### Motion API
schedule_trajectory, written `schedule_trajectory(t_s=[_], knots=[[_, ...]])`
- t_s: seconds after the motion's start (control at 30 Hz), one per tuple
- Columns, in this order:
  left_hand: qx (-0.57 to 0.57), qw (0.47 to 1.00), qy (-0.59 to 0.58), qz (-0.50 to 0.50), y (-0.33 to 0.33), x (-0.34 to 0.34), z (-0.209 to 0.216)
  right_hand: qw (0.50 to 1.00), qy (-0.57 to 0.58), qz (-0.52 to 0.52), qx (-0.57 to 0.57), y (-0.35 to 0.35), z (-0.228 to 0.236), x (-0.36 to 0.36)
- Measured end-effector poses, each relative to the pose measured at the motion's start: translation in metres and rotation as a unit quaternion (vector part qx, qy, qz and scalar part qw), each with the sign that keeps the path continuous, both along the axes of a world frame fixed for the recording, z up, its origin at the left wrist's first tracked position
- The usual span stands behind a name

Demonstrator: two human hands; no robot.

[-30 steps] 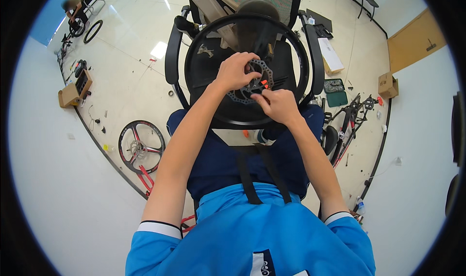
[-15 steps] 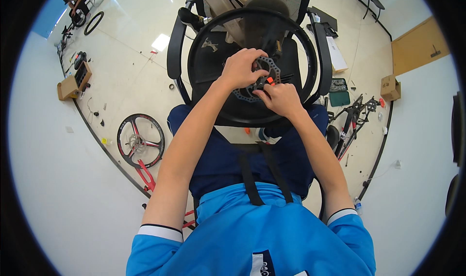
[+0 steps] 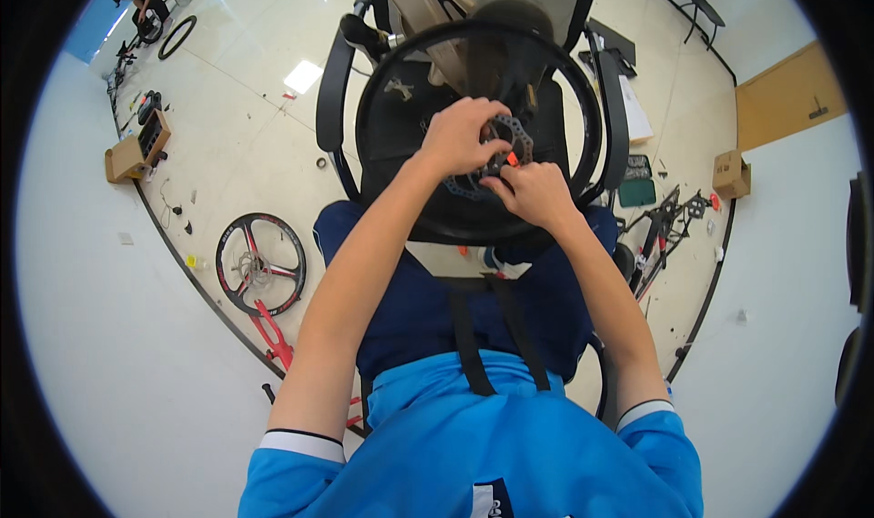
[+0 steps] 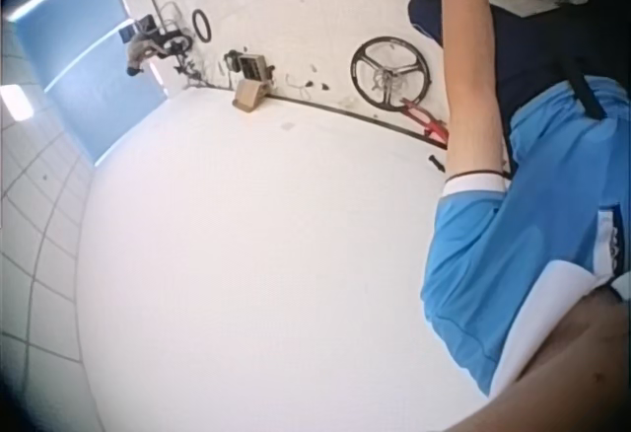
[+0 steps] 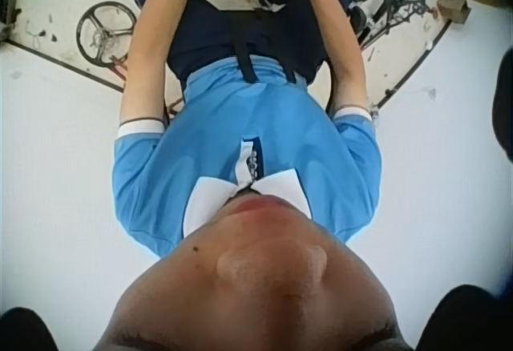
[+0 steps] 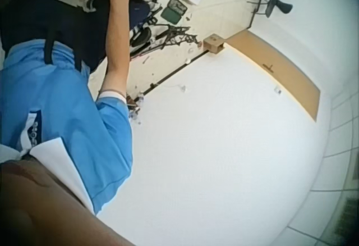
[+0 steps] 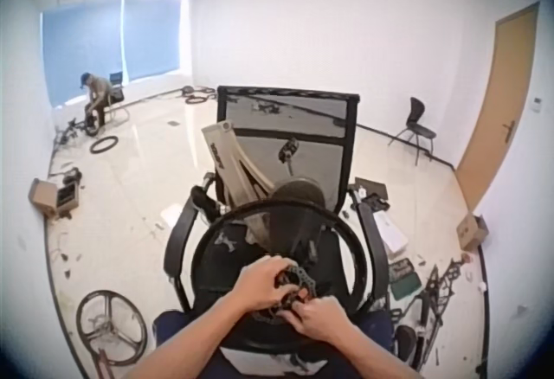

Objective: The person assembles a bicycle hub by hand, inserting and tightening small components into the hub while seated. The person repeatedly adjusts and secures parts within the hub using both hands.

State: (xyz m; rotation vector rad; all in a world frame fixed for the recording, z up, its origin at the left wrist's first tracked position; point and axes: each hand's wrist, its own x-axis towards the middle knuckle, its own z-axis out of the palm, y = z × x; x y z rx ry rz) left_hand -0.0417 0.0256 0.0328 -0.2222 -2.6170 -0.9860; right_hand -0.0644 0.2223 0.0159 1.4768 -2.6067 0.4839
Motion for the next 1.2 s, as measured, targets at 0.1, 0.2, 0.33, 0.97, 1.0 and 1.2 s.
schedule_trajectory(t_s=[0.1,0.2,0.33,0.97,1.0,1.2], knots=[[0.002,0.999,0.035,0.0,0.004,0.003,-0.007,0.997,-0.011,0.018,0.08,-0.001,0.017,-0.002],[0.018,1.0,0.016,0.0,0.007,0.004,-0.004,0.996,-0.03,0.031,0.082,-0.002,0.032,-0.007],[0.012,1.0,0.003,-0.001,0.004,0.002,-0.003,0.996,-0.037,0.019,0.077,-0.006,0.029,-0.005],[0.001,1.0,0.001,0.028,0.013,0.005,-0.006,0.99,0.007,-0.111,-0.085,0.002,-0.037,0.03],[0.004,0.999,0.021,0.033,0.013,0.004,-0.01,0.986,0.004,-0.119,-0.116,0.0,-0.042,0.033],[0.004,0.999,0.011,0.037,0.009,0.004,-0.007,0.987,-0.026,-0.08,-0.139,0.0,-0.031,0.021]])
